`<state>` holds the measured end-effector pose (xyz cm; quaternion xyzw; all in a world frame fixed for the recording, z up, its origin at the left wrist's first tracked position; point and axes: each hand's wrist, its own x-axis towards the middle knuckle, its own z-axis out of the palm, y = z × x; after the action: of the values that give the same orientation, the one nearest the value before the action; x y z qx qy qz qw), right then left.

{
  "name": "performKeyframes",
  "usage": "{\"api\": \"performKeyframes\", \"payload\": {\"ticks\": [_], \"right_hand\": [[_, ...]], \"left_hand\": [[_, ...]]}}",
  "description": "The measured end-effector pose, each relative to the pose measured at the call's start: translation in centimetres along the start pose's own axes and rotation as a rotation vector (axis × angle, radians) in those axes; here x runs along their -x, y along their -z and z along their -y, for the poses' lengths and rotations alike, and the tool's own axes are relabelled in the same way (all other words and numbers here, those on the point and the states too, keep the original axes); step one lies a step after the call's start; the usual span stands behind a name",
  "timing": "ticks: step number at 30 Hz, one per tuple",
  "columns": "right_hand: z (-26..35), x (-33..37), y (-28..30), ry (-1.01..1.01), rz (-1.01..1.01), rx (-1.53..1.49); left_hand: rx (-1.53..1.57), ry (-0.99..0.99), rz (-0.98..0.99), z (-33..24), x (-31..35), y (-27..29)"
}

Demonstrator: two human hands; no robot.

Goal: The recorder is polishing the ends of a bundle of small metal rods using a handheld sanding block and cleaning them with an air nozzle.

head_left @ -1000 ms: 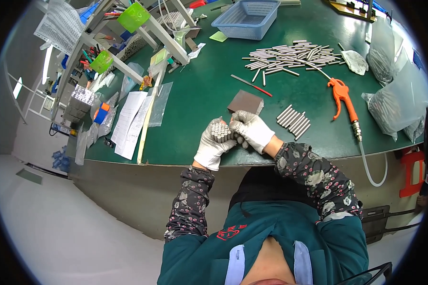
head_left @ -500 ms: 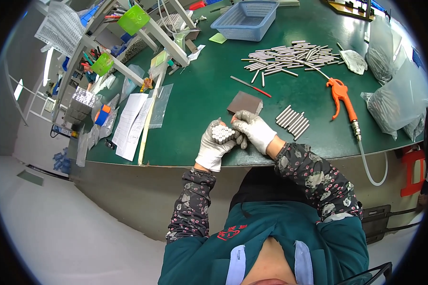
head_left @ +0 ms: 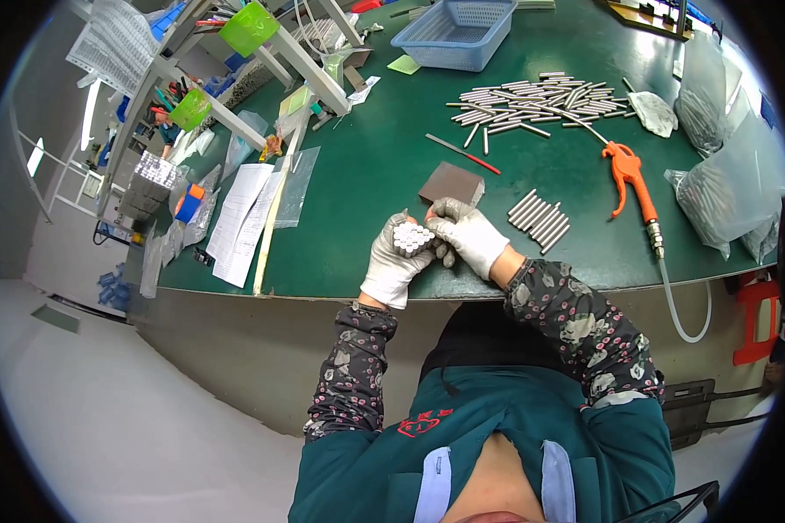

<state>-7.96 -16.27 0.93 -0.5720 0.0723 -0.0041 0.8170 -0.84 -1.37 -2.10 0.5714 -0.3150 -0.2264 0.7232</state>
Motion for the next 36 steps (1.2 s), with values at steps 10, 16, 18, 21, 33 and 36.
{"api": "performKeyframes", "payload": {"ticks": [10, 16, 18, 21, 33, 36], "right_hand": [[-0.9, 0.0, -1.1, 0.269, -0.139, 0.322], [-0.8, -0.1, -1.1, 0.406, -0.158, 0.533], [-0.7, -0.2, -0.9, 0.426, -0.101, 0.596], [0.0, 0.2, -0.8, 0.509, -0.082, 0.72], [-0.7, 0.1, -0.6, 0.449, -0.072, 0.65], [-0.9, -0.1, -0.7, 0.452, -0.088, 0.644]], "left_hand": [[-0.364, -0.136, 0.03, 0.2, -1.2, 0.5], [-0.431, -0.109, 0.075, -0.8, -0.9, 0.3], [-0.36, -0.009, 0.021, -1.0, -0.8, 0.2], [-0.151, 0.059, -0.016, -1.3, -0.7, -0.1], [0.005, 0.192, -0.06, -2.1, -0.6, -0.3], [0.007, 0.207, -0.047, -2.6, -0.7, -0.5]]}}
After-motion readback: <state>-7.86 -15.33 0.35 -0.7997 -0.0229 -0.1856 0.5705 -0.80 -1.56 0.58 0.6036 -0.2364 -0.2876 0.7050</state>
